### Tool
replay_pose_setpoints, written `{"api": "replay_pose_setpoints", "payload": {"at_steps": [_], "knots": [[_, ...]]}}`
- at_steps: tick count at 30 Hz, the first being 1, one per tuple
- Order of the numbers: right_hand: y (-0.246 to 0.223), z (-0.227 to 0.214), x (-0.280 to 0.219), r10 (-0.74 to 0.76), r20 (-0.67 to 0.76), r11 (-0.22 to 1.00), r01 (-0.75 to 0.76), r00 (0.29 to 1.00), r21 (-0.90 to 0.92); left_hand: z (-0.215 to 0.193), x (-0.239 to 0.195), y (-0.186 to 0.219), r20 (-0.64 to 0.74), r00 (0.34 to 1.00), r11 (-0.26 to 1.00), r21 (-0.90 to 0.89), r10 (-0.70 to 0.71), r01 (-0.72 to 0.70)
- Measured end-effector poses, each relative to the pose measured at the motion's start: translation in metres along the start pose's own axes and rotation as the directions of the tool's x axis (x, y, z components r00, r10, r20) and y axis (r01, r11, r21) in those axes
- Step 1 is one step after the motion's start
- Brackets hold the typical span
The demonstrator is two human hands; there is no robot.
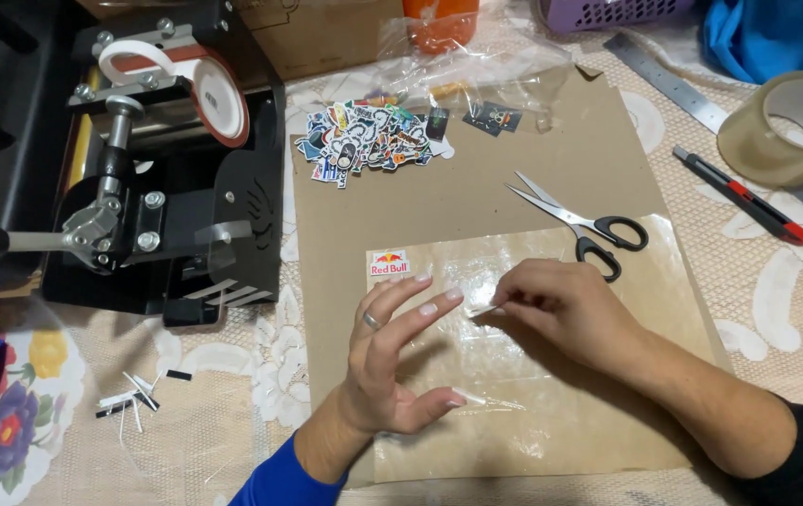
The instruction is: Peeling, cutting, and applying various stickers onto a surface for design preparation.
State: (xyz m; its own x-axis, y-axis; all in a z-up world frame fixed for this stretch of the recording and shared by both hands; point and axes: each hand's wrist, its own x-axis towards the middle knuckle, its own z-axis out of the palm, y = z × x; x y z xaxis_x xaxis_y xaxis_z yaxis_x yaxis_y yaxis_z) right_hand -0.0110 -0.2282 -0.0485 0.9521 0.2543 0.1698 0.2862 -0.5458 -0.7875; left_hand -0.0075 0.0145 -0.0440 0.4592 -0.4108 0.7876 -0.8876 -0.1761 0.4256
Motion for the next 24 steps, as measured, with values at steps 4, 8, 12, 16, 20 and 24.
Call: {"api": "replay_pose_setpoints", "payload": {"at_steps": [4, 8, 12, 16, 20, 24], "knots": [[-0.031, -0.023, -0.007, -0.794, -0.17, 0.602, 0.712, 0.584, -0.362, -0.001, -0.006, 0.001, -0.001, 0.993, 0.986, 0.12, 0.115, -0.114], [-0.034, -0.032, -0.012, -0.891, -0.019, 0.403, 0.77, 0.454, -0.494, -0.003, -0.003, 0.004, 0.057, 0.939, 0.89, 0.303, 0.34, -0.341], [-0.037, -0.033, -0.015, -0.902, 0.037, 0.357, 0.79, 0.431, -0.498, -0.005, 0.004, 0.008, 0.169, 0.89, 0.776, 0.439, 0.424, -0.453], [-0.035, -0.034, -0.015, -0.904, 0.082, 0.335, 0.814, 0.42, -0.475, -0.003, 0.005, 0.008, 0.189, 0.886, 0.756, 0.465, 0.424, -0.461], [-0.034, -0.034, -0.016, -0.903, 0.088, 0.337, 0.82, 0.421, -0.461, -0.002, 0.005, 0.007, 0.199, 0.885, 0.751, 0.471, 0.422, -0.464], [-0.034, -0.033, -0.014, -0.916, 0.074, 0.316, 0.825, 0.393, -0.468, -0.001, 0.004, 0.007, 0.214, 0.888, 0.768, 0.448, 0.406, -0.459]]}}
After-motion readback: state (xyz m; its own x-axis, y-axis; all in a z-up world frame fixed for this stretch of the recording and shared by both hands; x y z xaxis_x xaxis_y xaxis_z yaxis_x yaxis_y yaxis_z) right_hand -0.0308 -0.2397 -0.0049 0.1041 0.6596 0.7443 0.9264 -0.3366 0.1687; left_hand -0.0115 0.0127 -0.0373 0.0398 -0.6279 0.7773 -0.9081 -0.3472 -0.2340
